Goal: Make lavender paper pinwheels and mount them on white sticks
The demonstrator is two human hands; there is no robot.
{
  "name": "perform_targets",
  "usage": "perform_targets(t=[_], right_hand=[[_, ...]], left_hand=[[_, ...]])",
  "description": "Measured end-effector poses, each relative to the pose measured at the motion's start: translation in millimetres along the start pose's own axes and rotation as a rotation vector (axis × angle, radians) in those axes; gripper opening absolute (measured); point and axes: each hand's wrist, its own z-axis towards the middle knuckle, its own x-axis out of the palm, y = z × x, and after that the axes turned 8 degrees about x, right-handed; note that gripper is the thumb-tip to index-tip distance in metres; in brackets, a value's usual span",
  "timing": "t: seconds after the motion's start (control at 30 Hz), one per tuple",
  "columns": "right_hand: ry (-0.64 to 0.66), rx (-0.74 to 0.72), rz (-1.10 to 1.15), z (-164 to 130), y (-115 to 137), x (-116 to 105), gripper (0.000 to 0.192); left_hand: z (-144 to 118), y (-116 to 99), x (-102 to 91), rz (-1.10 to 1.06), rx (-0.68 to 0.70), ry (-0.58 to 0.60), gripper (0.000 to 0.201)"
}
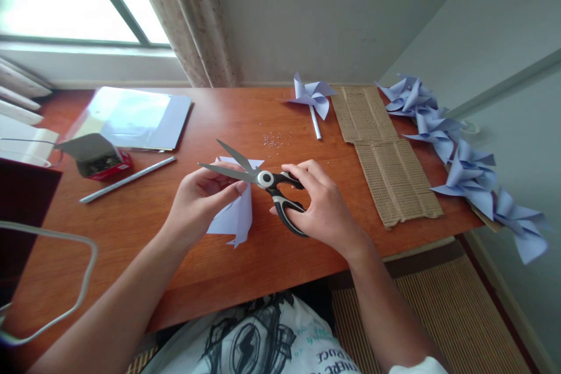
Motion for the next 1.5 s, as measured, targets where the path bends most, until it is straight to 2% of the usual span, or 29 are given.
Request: perform_targets(t=[0.67,0.93,1.07,1.23,1.37,1.5], right_hand=[[-0.024,-0.005,-0.022,0,-2,1,0.057],[-0.022,0.063,0.047,0,-2,2,0.052],[0.025,0.199,0.256,2,-1,2,0.049],[0.189,0.461,0.658,6,-6,-2,0.047],[0.323,0.501,0.863,9,-18,0,0.044],[0.307,0.560,0.893,10,-27,6,0.048]], left_hand=[[-1,0,-0.2,0.041,-0.003,-0.007,0.016],[-2,-1,0.6,0.056,-0.021,0.017,0.018],[-1,-1,-1.2,0.059,-0.022,-0.003,0.015],[-1,0,-2.8,0.059,-0.040,-0.023,0.017],[0,0,-3.2,0.065,-0.057,-0.056,0.020],[1,2,-4.8,0.091,-0.056,-0.065,0.023]])
